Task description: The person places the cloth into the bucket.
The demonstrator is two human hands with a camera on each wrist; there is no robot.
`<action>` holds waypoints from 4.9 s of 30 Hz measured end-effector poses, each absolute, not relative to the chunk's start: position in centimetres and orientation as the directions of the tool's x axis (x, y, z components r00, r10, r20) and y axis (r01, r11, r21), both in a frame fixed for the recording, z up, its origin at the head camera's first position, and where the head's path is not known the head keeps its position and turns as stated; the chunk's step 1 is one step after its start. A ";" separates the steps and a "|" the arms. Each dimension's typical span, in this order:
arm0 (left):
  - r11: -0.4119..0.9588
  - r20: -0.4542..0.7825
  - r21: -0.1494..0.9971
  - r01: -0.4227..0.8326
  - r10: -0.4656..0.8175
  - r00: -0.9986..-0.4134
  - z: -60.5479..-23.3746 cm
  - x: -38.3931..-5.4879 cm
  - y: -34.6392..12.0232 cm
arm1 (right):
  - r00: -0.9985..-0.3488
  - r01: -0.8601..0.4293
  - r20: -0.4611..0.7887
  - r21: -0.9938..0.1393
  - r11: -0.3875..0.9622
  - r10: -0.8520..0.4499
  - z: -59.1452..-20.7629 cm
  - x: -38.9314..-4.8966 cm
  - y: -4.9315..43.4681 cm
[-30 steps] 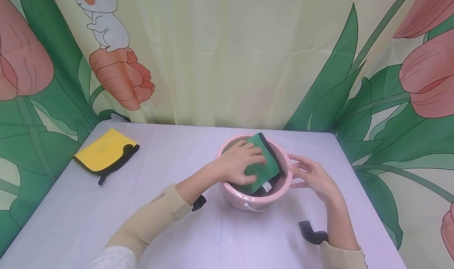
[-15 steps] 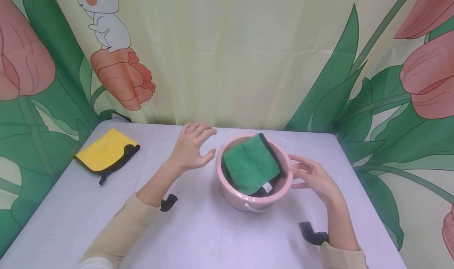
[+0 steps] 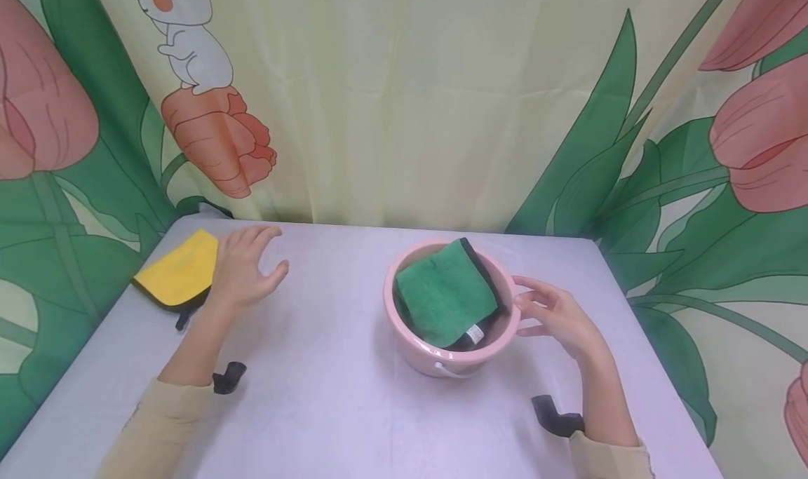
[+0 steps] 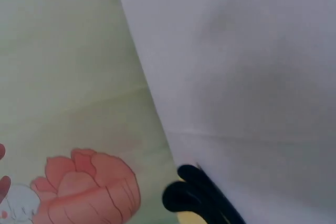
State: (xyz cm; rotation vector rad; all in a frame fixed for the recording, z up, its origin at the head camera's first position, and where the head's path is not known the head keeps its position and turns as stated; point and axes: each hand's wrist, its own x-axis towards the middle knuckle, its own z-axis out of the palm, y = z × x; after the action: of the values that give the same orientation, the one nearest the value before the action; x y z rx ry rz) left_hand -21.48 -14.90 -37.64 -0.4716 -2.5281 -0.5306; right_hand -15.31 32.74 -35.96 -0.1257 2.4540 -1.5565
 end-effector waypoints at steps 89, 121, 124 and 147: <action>0.993 0.216 -0.053 0.107 0.116 -0.970 -45.8 -23.5 -29.3 | -0.969 0.053 -0.157 -0.889 0.456 -0.192 -35.9 -15.4 32.7; 0.814 0.720 -0.314 0.489 0.539 -0.436 -36.1 -25.3 -14.0 | -0.968 0.058 -0.161 -0.889 0.455 -0.190 -35.7 -15.5 32.7; 0.789 0.744 -0.338 0.513 0.558 -0.368 -35.1 -25.2 -12.1 | -0.969 0.060 -0.160 -0.891 0.451 -0.187 -35.6 -15.5 32.6; 0.621 0.684 -0.447 0.644 0.702 -0.201 -32.0 -22.7 -0.4 | -0.975 0.096 -0.180 -0.868 0.487 -0.130 -35.1 -15.3 32.0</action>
State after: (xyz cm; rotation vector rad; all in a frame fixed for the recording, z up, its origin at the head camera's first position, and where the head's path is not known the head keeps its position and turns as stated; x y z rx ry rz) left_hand -22.70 -0.41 -32.03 -1.0697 -1.9068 0.0772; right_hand -15.33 32.03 -35.09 -0.0292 2.5113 -1.4864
